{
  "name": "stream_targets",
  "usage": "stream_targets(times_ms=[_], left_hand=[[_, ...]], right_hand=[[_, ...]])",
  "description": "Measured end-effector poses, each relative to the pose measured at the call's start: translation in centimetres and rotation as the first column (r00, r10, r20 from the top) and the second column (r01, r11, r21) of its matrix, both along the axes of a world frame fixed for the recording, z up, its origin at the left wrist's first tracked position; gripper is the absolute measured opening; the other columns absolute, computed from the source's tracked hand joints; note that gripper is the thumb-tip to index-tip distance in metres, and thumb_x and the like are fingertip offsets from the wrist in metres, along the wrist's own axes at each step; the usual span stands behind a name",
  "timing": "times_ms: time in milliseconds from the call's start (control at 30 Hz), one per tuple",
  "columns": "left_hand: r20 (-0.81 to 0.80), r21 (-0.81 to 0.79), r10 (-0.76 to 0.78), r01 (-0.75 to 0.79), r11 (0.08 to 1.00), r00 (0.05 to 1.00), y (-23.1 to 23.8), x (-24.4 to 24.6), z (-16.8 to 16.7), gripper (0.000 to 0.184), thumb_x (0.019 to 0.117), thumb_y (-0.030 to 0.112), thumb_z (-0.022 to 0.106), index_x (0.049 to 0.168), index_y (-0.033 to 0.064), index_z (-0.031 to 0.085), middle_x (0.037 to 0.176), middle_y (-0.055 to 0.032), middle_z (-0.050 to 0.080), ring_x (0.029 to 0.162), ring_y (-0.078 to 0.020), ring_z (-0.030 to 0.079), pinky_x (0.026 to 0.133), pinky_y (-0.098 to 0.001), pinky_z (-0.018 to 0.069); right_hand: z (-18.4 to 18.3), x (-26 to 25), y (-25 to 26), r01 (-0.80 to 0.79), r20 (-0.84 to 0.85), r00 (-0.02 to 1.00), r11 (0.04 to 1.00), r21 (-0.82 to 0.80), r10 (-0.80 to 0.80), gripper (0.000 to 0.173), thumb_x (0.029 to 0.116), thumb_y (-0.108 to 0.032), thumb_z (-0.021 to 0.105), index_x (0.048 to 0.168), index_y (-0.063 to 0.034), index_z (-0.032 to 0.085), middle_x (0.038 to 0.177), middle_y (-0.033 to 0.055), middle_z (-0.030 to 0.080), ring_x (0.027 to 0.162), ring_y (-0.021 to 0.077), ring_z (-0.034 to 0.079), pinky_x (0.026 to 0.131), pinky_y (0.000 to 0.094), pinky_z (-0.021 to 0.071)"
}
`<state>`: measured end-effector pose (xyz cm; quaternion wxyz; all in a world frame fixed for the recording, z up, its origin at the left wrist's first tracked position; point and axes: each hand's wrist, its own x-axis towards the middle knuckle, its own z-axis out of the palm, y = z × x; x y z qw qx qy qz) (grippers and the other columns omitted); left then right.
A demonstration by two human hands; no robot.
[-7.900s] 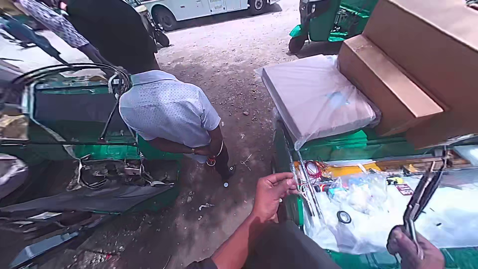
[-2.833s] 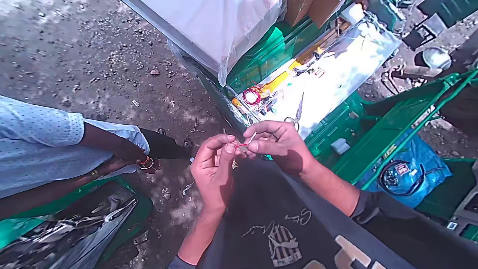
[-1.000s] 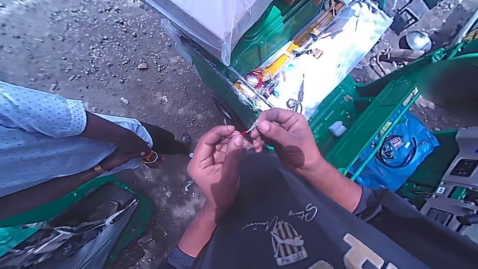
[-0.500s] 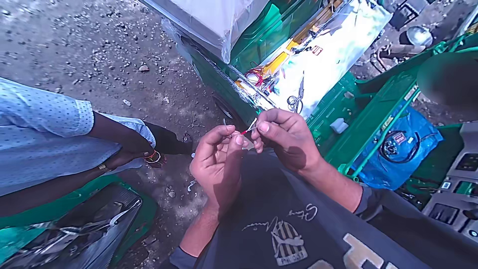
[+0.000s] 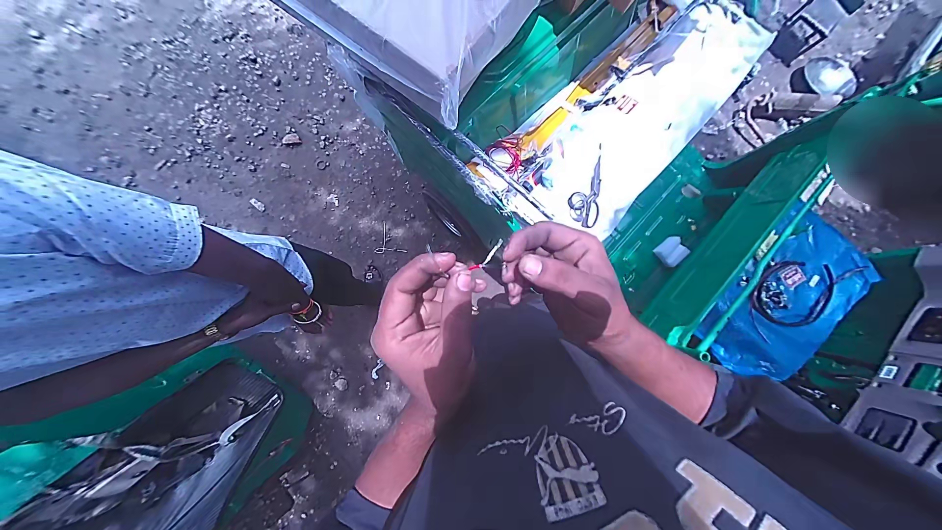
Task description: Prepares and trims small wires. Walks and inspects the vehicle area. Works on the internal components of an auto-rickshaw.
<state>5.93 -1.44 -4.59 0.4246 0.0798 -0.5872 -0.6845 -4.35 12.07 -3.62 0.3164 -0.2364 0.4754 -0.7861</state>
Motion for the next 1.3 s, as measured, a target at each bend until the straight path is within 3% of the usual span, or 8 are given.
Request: stream_targets(times_ms=[100,567,1300], left_hand=[[-0.001,-0.021,-0.006,0.005,1.000,1.000,0.2,0.1,0.0,0.023,0.0940,0.005,0.071,0.116,0.0041,0.067,0.096,-0.0059,0.071,0.077,-0.0165,0.071,0.071,-0.0333,0.0646],[-0.011,0.014,-0.079,0.079,0.997,0.997,0.7,0.2,0.2,0.023,0.0941,0.003,0.071,0.117,0.0036,0.067,0.095,-0.0058,0.071,0.078,-0.0153,0.071,0.073,-0.0321,0.0645],[0.015,-0.047,0.028,-0.028,0.999,0.999,0.7,0.0,-0.1,0.022,0.0944,0.002,0.069,0.116,0.0038,0.066,0.098,-0.0055,0.070,0.078,-0.0156,0.071,0.071,-0.0328,0.0646]], right_hand=[[0.7,-0.4,0.1,0.010,0.014,1.000,1.000,0.012,-0.010,0.023,0.1006,-0.018,0.059,0.109,0.0021,0.067,0.089,0.0124,0.066,0.072,0.0159,0.065,0.065,0.0316,0.0596],[0.9,-0.3,0.1,0.003,0.014,1.000,1.000,-0.024,-0.003,0.014,0.0978,-0.012,0.064,0.104,0.0006,0.067,0.086,0.0110,0.065,0.071,0.0145,0.065,0.064,0.0301,0.0589],[0.0,1.0,-0.2,0.003,0.141,0.990,1.000,0.012,-0.005,0.015,0.0975,-0.013,0.065,0.104,0.0000,0.068,0.081,0.0102,0.066,0.068,0.0132,0.063,0.065,0.0292,0.0571]])
